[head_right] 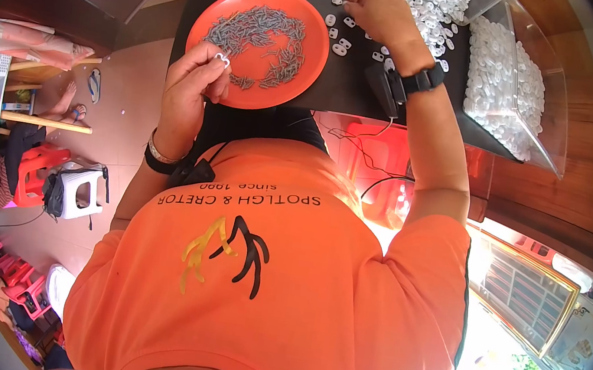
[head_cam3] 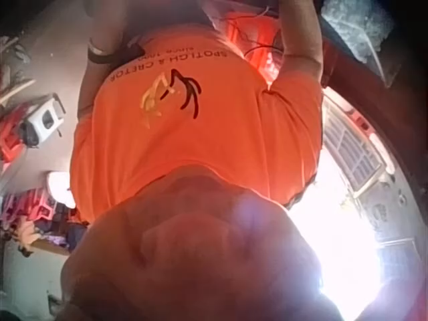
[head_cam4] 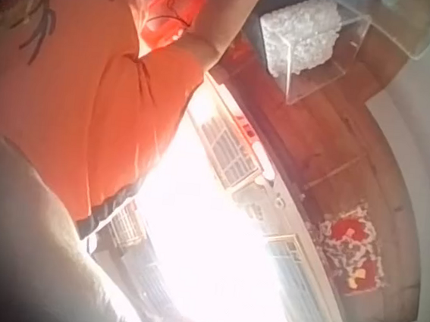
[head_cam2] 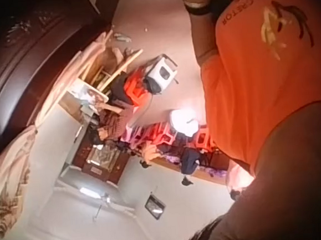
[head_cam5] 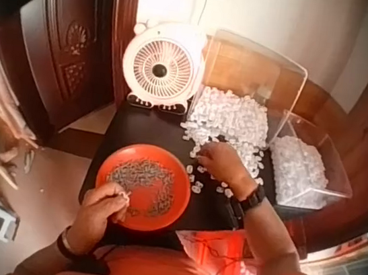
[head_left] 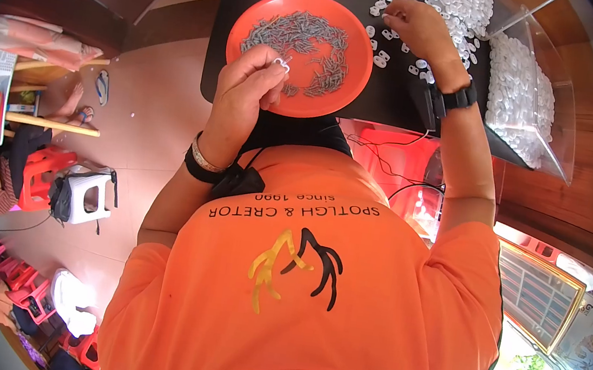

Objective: Assemble small metal rings into white plastic components at a workspace.

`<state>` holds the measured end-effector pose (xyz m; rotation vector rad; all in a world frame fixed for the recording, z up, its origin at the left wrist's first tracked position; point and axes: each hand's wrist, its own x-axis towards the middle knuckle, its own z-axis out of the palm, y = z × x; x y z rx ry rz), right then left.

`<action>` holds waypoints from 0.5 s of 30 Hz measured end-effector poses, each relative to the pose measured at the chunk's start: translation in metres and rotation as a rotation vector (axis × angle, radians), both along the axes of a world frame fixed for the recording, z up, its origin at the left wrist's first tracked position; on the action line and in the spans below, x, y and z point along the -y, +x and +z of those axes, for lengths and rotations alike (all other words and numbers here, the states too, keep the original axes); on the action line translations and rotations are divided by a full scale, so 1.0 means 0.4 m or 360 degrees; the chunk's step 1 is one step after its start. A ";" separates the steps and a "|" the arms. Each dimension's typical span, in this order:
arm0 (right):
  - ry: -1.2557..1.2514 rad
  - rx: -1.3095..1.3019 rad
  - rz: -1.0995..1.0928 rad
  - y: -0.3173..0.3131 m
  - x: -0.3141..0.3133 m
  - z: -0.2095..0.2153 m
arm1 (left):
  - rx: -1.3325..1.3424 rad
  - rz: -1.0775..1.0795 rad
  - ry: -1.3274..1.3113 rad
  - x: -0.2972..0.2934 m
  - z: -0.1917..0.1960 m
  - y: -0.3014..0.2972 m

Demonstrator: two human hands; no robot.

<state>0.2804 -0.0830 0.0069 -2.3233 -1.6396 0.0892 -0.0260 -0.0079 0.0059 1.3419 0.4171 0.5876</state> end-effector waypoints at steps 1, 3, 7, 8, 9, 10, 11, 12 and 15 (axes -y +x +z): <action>0.0087 -0.0303 -0.0040 -0.015 0.008 0.012 | 0.0001 0.0005 -0.0002 0.001 0.002 0.001; 0.0173 -0.0740 0.0072 -0.056 0.019 0.039 | -0.0041 0.0006 -0.0012 0.002 0.005 0.002; 0.0352 -0.1666 0.0311 -0.166 0.042 0.066 | 0.0037 -0.0029 0.0016 0.000 -0.001 0.010; 0.0384 -0.1751 0.0299 -0.198 0.045 0.069 | 0.0070 -0.0022 0.0038 0.003 0.004 0.014; 0.0405 -0.1857 0.0349 -0.226 0.045 0.067 | 0.0102 -0.0013 0.0060 0.007 0.007 0.018; 0.0428 -0.1962 0.0399 -0.250 0.045 0.063 | 0.0092 -0.0007 0.0063 0.008 0.007 0.023; 0.0423 -0.2020 0.0416 -0.270 0.044 0.056 | 0.0150 -0.0044 0.0039 0.009 0.006 0.028; 0.0432 -0.2056 0.0493 -0.291 0.043 0.050 | 0.0208 -0.0081 0.0014 0.009 0.006 0.031; 0.0414 -0.2074 0.0571 -0.350 0.049 0.056 | 0.0253 -0.0089 -0.0047 0.001 -0.009 0.029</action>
